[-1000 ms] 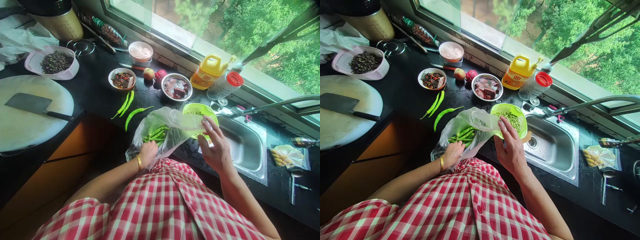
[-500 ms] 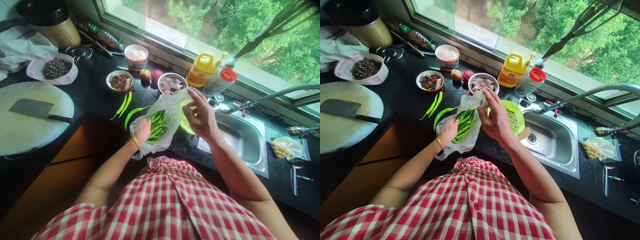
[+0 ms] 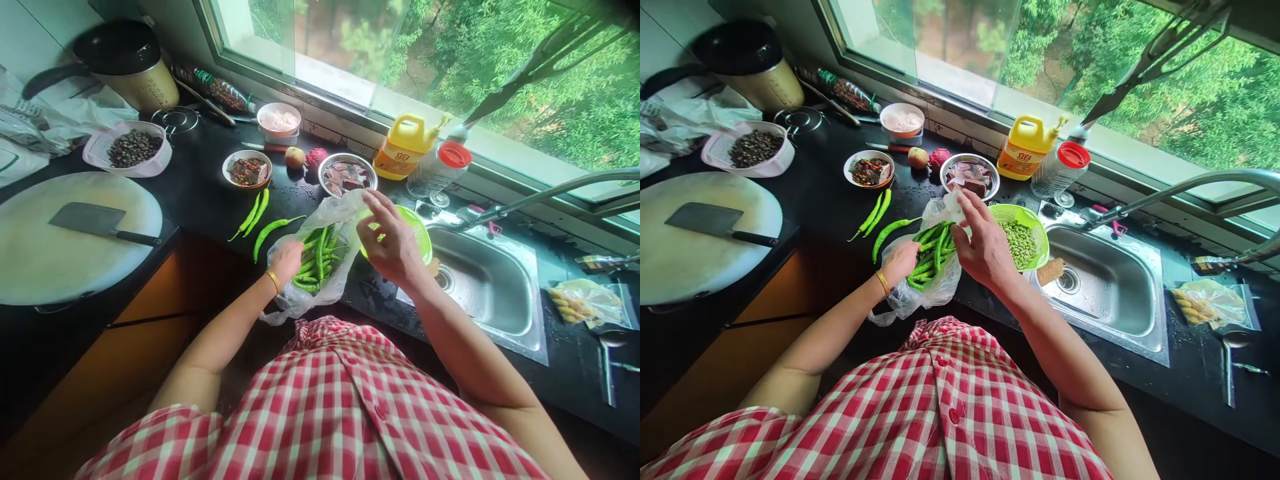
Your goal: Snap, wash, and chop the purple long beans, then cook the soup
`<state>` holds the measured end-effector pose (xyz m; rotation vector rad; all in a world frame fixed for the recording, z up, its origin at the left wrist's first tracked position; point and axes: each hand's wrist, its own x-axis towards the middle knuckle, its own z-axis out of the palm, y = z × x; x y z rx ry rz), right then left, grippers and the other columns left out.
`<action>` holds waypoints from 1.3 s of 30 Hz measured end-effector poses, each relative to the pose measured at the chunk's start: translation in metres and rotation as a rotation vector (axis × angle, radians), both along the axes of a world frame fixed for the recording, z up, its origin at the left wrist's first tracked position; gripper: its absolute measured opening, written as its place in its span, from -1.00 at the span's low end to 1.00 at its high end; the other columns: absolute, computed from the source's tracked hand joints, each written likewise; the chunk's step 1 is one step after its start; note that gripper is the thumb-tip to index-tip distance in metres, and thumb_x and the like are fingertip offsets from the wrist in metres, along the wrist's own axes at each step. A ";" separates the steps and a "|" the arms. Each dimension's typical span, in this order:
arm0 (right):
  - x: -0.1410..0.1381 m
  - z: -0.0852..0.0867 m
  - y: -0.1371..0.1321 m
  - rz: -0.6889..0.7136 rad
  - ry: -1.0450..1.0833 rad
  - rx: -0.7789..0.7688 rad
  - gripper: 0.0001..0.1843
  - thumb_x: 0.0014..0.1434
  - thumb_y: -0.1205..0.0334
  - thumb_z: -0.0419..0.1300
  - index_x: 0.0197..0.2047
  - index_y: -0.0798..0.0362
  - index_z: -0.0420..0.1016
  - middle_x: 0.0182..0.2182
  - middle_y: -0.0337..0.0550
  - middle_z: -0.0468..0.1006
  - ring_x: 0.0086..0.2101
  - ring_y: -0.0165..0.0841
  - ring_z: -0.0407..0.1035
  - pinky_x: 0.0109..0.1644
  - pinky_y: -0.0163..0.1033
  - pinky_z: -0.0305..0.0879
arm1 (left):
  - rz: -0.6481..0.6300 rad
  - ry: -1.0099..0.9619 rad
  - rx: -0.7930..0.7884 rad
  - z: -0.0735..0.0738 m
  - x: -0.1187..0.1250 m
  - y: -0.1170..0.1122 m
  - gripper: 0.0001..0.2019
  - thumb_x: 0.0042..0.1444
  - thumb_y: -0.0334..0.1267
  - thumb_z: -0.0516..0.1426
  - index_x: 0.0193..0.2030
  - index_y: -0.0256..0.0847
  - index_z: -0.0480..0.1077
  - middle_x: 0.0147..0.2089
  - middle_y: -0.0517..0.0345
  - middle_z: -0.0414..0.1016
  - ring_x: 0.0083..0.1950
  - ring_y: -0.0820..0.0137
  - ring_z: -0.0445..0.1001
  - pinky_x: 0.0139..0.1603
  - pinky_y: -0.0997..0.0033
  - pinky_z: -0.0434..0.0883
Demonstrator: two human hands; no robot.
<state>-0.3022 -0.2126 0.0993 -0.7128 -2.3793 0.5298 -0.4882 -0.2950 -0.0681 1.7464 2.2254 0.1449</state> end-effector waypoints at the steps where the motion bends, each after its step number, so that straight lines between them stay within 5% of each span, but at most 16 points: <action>1: 0.001 0.000 -0.001 0.000 0.001 0.001 -0.49 0.18 0.28 -0.02 0.21 -0.07 0.13 0.18 -0.05 0.19 -0.28 -0.34 0.42 -0.26 -0.18 0.44 | 0.025 0.030 0.012 0.000 -0.005 0.003 -0.67 0.14 -0.45 -0.14 -0.08 -0.35 0.36 -0.14 -0.12 0.39 -0.04 0.26 0.34 -0.03 0.32 0.25; 6: 0.004 -0.001 -0.004 -0.005 -0.008 -0.003 -0.50 0.17 0.30 -0.03 0.20 -0.06 0.15 0.18 -0.05 0.20 -0.31 -0.36 0.43 -0.26 -0.20 0.44 | 0.053 0.101 -0.007 -0.002 -0.001 0.018 -0.72 0.10 -0.28 0.02 -0.08 -0.36 0.34 -0.12 -0.16 0.39 -0.05 0.17 0.35 -0.08 0.26 0.27; 10: 0.007 -0.002 -0.004 -0.021 0.000 0.003 -0.49 0.17 0.31 -0.04 0.21 -0.06 0.14 0.17 -0.04 0.20 -0.32 -0.37 0.44 -0.27 -0.20 0.43 | 0.081 0.144 -0.039 0.013 0.020 0.024 -0.75 0.13 -0.37 -0.07 -0.15 -0.43 0.35 -0.14 -0.25 0.39 -0.05 0.13 0.36 -0.12 0.23 0.28; 16: 0.012 -0.005 0.001 -0.043 0.035 -0.008 -0.48 0.16 0.27 -0.01 0.21 -0.06 0.13 0.16 0.00 0.22 -0.32 -0.35 0.43 -0.29 -0.18 0.43 | 0.029 -0.067 -0.091 0.084 0.021 -0.018 -0.75 0.12 -0.24 -0.06 -0.20 -0.31 0.35 -0.35 -0.01 0.45 -0.28 0.26 0.43 -0.26 0.34 0.30; 19: 0.014 -0.006 0.003 -0.050 0.050 -0.018 -0.50 0.16 0.26 -0.01 0.20 -0.05 0.15 0.16 0.01 0.22 -0.33 -0.35 0.43 -0.31 -0.20 0.44 | -0.057 -0.492 -0.151 0.121 -0.016 -0.061 -0.73 0.08 -0.09 -0.02 -0.29 -0.22 0.37 -0.45 0.16 0.41 -0.43 0.40 0.36 -0.38 0.45 0.25; 21: 0.015 -0.007 0.005 -0.058 0.062 -0.020 -0.51 0.16 0.25 0.00 0.19 -0.04 0.18 0.16 0.02 0.23 -0.35 -0.36 0.43 -0.32 -0.21 0.44 | 0.032 -0.767 -0.130 0.132 -0.051 -0.089 -0.71 0.03 -0.03 0.02 -0.31 -0.21 0.37 -0.47 0.18 0.40 -0.46 0.44 0.32 -0.41 0.48 0.24; 23: 0.016 -0.008 0.006 -0.068 0.077 -0.022 -0.51 0.16 0.25 0.00 0.18 -0.03 0.20 0.15 0.03 0.24 -0.36 -0.37 0.43 -0.34 -0.22 0.43 | 0.186 -0.943 0.004 0.128 -0.085 -0.109 -0.70 -0.01 -0.02 0.04 -0.29 -0.22 0.35 -0.47 0.16 0.40 -0.48 0.46 0.29 -0.45 0.50 0.24; 26: 0.018 -0.008 0.005 -0.070 0.097 -0.030 -0.52 0.14 0.25 0.01 0.16 -0.02 0.23 0.14 0.03 0.25 -0.37 -0.37 0.44 -0.40 -0.25 0.42 | 0.437 -0.946 0.266 0.092 -0.120 -0.109 -0.69 0.01 -0.06 0.02 -0.23 -0.26 0.31 -0.45 0.15 0.38 -0.48 0.50 0.28 -0.50 0.55 0.20; 30: 0.015 -0.008 -0.001 -0.065 0.106 -0.025 -0.58 0.14 0.29 0.01 0.09 0.00 0.33 0.10 0.01 0.32 -0.30 -0.32 0.44 -0.45 -0.27 0.40 | 0.615 -0.639 0.341 0.026 -0.129 -0.063 -0.68 0.07 -0.16 -0.02 -0.11 -0.34 0.28 -0.33 0.04 0.43 -0.35 0.45 0.39 -0.34 0.49 0.32; 33: 0.012 -0.007 -0.004 -0.074 0.109 -0.012 -0.66 0.14 0.30 0.02 -0.03 0.01 0.42 0.02 -0.02 0.41 -0.25 -0.28 0.44 -0.42 -0.25 0.41 | 0.625 -0.470 0.316 -0.004 -0.122 -0.029 -0.64 0.09 -0.21 -0.01 -0.01 -0.37 0.25 -0.08 -0.15 0.41 -0.06 0.31 0.39 -0.02 0.30 0.31; 36: 0.014 -0.006 -0.004 -0.089 0.129 -0.008 -0.74 0.14 0.29 0.03 -0.14 0.00 0.48 -0.06 -0.06 0.47 -0.24 -0.28 0.44 -0.37 -0.23 0.41 | 0.629 -0.350 0.358 -0.006 -0.110 -0.026 -0.52 0.06 -0.20 0.06 0.12 -0.35 0.19 0.14 -0.27 0.23 0.18 0.13 0.20 0.17 0.11 0.15; 39: 0.017 -0.007 -0.003 -0.135 0.193 0.009 -0.83 0.14 0.25 0.06 -0.26 0.00 0.47 -0.12 -0.09 0.49 -0.25 -0.32 0.42 -0.34 -0.24 0.40 | 0.517 -0.496 0.407 0.013 -0.089 -0.058 -0.44 0.11 -0.09 0.01 0.22 -0.33 0.10 0.22 -0.26 0.13 0.24 0.16 0.14 0.20 0.18 0.14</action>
